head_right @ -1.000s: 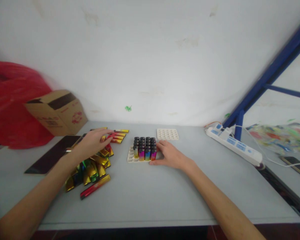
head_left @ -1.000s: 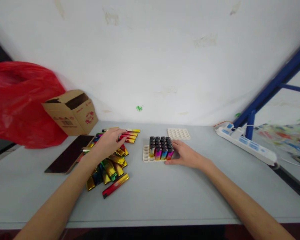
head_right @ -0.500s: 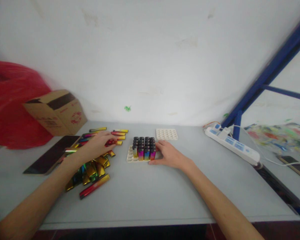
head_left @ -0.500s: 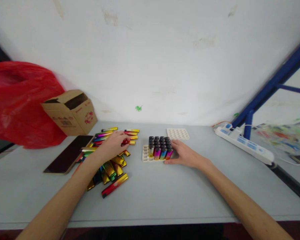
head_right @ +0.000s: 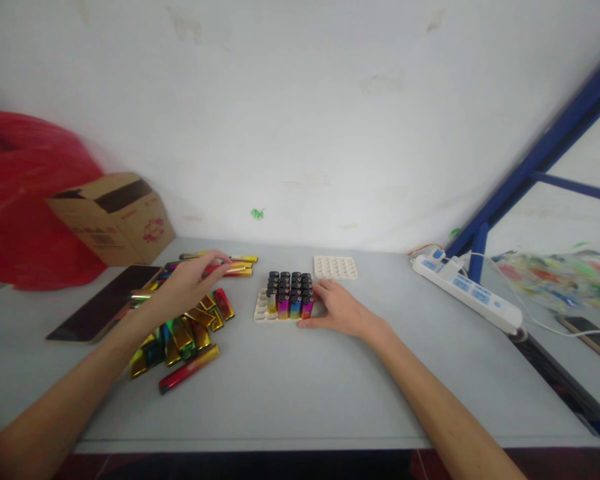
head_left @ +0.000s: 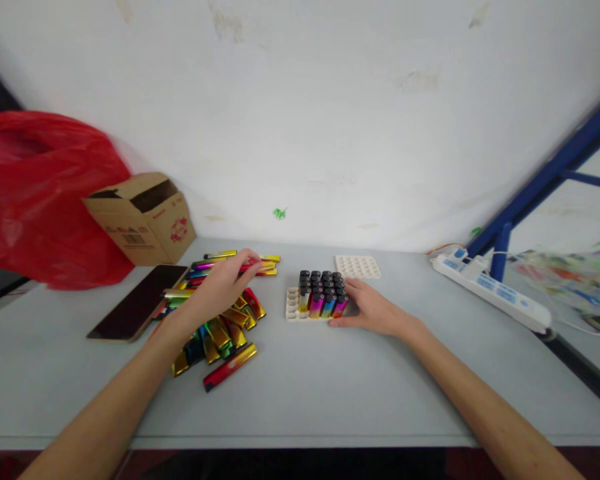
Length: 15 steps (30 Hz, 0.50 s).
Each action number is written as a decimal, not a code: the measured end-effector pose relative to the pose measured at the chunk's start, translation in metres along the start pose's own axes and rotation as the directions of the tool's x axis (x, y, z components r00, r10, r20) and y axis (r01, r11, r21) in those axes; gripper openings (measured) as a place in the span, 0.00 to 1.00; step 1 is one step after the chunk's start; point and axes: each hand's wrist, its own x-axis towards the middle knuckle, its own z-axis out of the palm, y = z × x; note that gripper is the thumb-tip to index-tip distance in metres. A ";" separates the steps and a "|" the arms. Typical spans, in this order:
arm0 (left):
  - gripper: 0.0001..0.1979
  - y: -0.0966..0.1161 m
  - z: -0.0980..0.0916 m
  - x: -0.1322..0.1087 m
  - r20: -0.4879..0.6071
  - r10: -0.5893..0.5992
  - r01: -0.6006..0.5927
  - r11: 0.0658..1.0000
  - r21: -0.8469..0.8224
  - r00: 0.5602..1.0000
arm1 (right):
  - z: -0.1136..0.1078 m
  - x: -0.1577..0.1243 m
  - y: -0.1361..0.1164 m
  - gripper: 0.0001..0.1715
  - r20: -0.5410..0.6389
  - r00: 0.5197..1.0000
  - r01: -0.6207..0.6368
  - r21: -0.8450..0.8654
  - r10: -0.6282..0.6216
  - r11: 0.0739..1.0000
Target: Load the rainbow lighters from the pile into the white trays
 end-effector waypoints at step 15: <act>0.21 0.054 0.028 -0.015 0.296 -0.007 0.220 0.686 -0.693 0.955 | -0.001 0.001 -0.001 0.33 -0.007 1.000 0.010 0.016 -0.010 1.000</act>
